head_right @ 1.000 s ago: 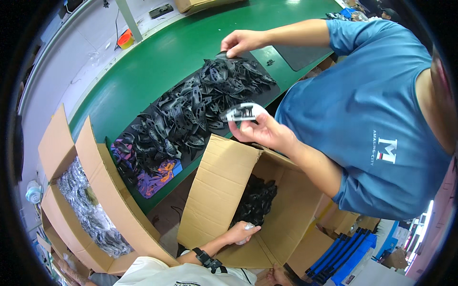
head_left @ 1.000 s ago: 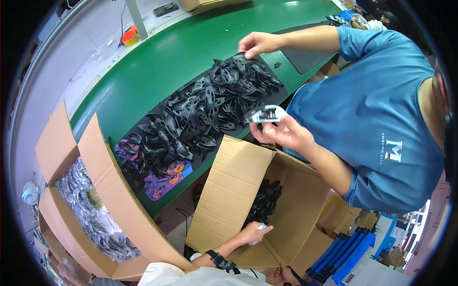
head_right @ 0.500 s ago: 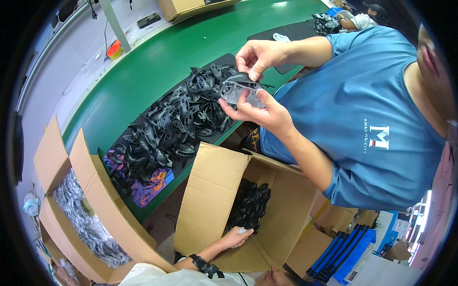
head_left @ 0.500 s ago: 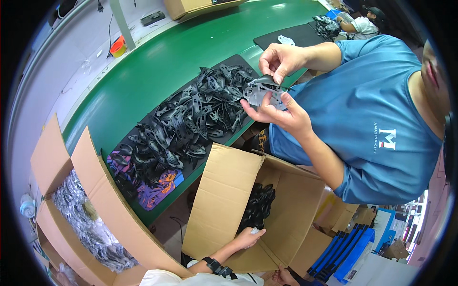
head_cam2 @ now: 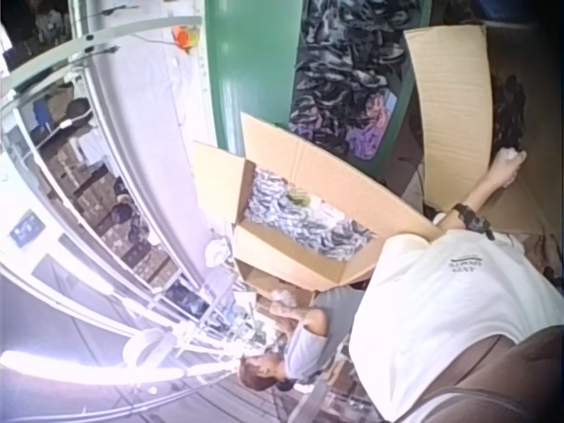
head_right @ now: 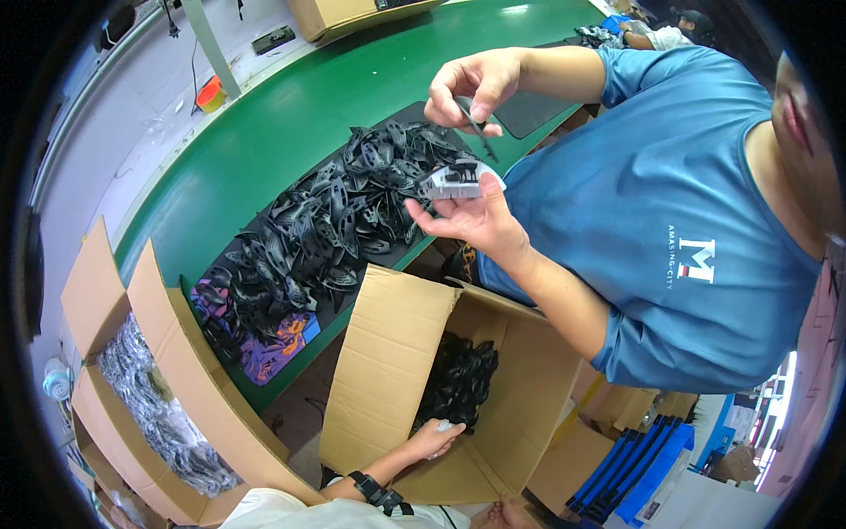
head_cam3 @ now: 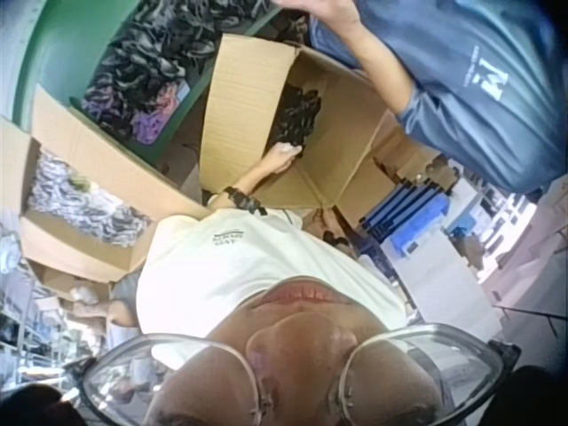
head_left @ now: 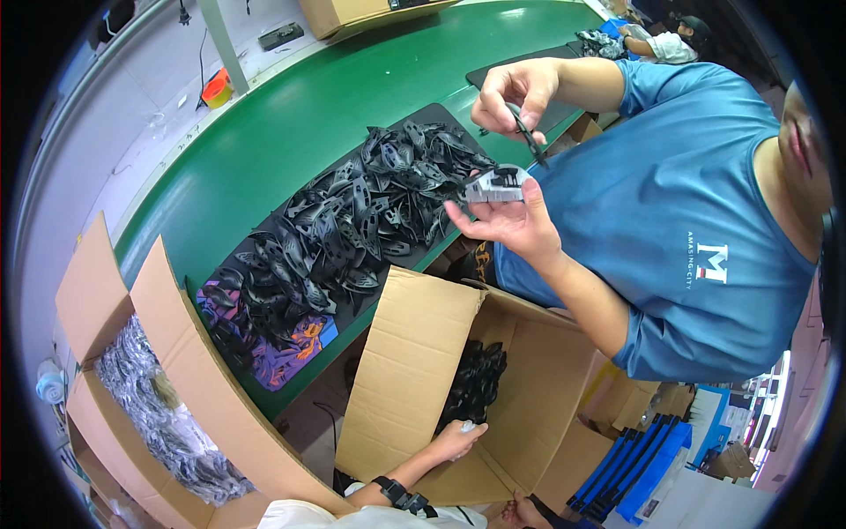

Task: Packing components into cardboard boxes at a factory workstation.

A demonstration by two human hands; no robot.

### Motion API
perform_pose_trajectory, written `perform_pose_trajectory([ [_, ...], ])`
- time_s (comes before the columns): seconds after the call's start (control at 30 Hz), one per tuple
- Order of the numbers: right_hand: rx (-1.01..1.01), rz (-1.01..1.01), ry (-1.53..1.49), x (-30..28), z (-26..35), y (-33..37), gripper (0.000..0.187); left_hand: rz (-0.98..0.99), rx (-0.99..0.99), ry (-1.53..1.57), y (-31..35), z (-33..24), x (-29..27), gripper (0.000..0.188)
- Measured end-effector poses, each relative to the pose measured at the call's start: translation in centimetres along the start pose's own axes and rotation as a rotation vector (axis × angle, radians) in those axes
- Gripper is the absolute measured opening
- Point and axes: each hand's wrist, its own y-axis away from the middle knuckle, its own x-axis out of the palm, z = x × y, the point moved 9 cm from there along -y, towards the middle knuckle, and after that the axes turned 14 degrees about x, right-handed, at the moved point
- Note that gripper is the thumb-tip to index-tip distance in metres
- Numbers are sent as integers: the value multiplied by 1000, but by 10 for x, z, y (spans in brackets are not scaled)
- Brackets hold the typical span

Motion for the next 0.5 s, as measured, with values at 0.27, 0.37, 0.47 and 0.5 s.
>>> perform_pose_trajectory([
  [0.27, -38, -216, 237, 27, 40, 50, 57, 24, 19, 18, 2, -5, 1, 49],
  [0.37, -50, -246, 264, 38, 57, 66, 59, 34, 14, -37, 2, -7, 3, 49],
  [0.47, -48, -284, 220, 32, 52, 65, 59, 47, 25, -40, -2, -6, 9, 49],
  [0.5, -36, -314, 185, 29, 50, 66, 57, 54, 24, -39, -3, -5, 11, 49],
])
